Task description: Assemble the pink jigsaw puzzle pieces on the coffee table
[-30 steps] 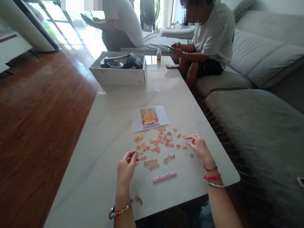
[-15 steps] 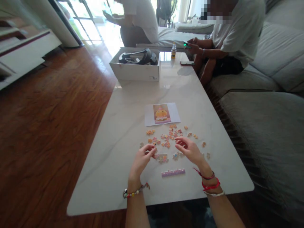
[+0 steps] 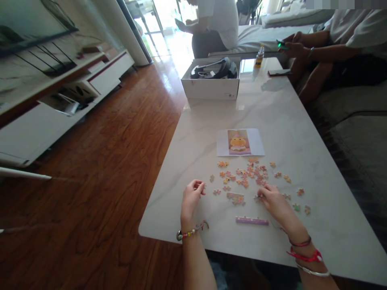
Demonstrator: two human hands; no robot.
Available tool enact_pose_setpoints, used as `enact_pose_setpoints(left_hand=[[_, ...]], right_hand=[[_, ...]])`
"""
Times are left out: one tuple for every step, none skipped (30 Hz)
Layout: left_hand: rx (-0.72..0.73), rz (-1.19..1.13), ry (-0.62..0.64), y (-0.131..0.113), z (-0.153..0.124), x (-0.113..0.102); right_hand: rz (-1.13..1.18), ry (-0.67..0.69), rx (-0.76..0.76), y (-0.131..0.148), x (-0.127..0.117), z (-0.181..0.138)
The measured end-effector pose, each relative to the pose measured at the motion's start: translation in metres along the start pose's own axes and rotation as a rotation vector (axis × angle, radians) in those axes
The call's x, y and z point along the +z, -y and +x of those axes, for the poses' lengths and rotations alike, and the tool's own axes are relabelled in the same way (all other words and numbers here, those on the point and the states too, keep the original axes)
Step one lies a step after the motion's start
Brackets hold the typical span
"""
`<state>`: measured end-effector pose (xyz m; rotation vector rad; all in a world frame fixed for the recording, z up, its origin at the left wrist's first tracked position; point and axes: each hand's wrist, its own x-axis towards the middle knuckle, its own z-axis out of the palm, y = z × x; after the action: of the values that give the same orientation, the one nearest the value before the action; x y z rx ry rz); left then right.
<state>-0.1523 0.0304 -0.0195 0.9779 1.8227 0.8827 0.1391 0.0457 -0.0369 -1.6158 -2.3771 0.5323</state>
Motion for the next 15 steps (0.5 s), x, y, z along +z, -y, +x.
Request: enact_pose_setpoints(left_hand=[[-0.004, 0.035, -0.041, 0.0, 0.001, 0.002], [-0.004, 0.078, -0.078, 0.0, 0.003, 0.004], [0.001, 0.129, -0.11, 0.0, 0.004, 0.007], [0.01, 0.186, -0.135, -0.001, 0.005, 0.012], [0.024, 0.245, -0.153, -0.003, 0.007, 0.017], [0.043, 0.302, -0.164, -0.005, 0.008, 0.023], [0.061, 0.35, -0.17, -0.007, 0.008, 0.028], [0.077, 0.392, -0.172, -0.009, 0.009, 0.033], [0.087, 0.427, -0.175, -0.011, 0.009, 0.038], [0.089, 0.458, -0.179, -0.013, 0.008, 0.041], [0.081, 0.488, -0.185, -0.015, 0.008, 0.044], [0.069, 0.518, -0.189, -0.016, 0.008, 0.046], [0.062, 0.546, -0.188, -0.018, 0.007, 0.047], [0.063, 0.571, -0.178, -0.019, 0.007, 0.048], [0.072, 0.592, -0.159, -0.02, 0.007, 0.049]], right_hand=[[-0.002, -0.007, 0.012, -0.004, 0.0, 0.0], [-0.006, -0.01, 0.025, -0.007, 0.0, -0.001], [-0.013, -0.011, 0.036, -0.011, -0.001, -0.001], [-0.02, -0.009, 0.047, -0.014, -0.001, -0.002], [-0.026, -0.006, 0.057, -0.017, -0.002, -0.004], [-0.031, -0.004, 0.066, -0.02, -0.002, -0.005], [-0.036, -0.006, 0.077, -0.022, -0.003, -0.006], [-0.04, -0.013, 0.087, -0.024, -0.004, -0.008], [-0.039, -0.024, 0.095, -0.026, -0.005, -0.009], [-0.033, -0.035, 0.101, -0.027, -0.007, -0.01], [-0.023, -0.049, 0.106, -0.027, -0.008, -0.01], [-0.012, -0.066, 0.112, -0.027, -0.01, -0.009], [0.0, -0.085, 0.118, -0.027, -0.011, -0.008], [0.012, -0.106, 0.123, -0.026, -0.013, -0.007], [0.024, -0.127, 0.128, -0.025, -0.014, -0.005]])
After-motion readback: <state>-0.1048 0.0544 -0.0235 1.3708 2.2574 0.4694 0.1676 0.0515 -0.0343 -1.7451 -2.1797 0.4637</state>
